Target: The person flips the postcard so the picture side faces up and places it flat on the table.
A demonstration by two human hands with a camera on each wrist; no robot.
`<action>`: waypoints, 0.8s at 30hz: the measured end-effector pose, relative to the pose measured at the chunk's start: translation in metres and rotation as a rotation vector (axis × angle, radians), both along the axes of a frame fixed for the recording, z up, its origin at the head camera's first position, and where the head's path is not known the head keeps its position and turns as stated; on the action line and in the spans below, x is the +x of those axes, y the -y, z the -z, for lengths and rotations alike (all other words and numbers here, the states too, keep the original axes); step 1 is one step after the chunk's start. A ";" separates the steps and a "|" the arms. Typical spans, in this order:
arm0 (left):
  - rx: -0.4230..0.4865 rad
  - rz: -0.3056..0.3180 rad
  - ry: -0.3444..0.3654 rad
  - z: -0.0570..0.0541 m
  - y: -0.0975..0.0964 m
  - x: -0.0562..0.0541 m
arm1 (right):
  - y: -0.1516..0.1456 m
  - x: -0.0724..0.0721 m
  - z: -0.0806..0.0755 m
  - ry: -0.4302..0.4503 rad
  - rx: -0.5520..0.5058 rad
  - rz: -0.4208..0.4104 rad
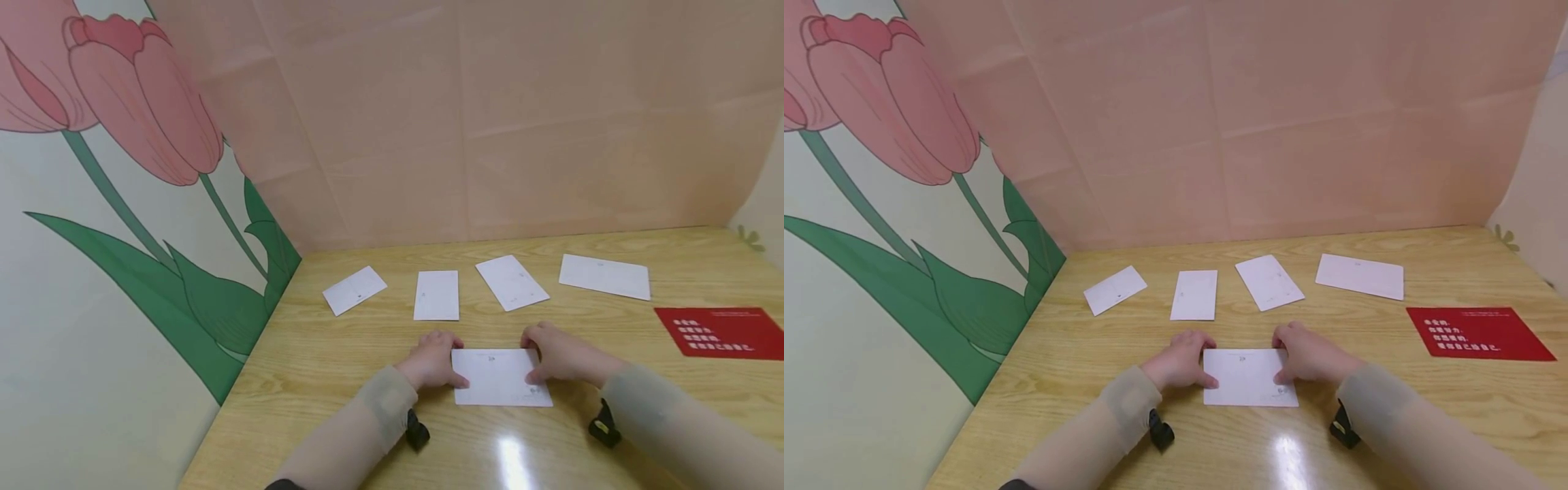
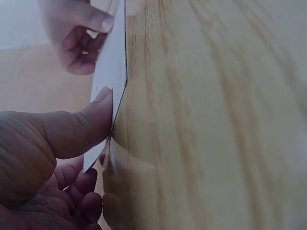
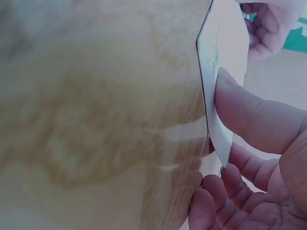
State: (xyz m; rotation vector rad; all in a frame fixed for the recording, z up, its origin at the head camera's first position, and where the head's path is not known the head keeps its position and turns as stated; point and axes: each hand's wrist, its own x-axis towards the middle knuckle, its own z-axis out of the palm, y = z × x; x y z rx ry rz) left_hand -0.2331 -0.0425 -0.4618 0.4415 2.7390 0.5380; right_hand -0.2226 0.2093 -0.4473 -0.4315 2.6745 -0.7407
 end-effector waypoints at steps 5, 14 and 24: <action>0.001 0.022 -0.006 -0.001 0.001 0.000 | 0.000 0.001 0.000 -0.006 -0.004 0.012; 0.019 -0.023 0.014 -0.003 0.001 0.003 | -0.002 0.000 0.006 0.008 -0.039 0.032; 0.115 -0.083 0.081 -0.004 0.004 0.004 | -0.003 0.002 0.008 0.058 -0.108 0.098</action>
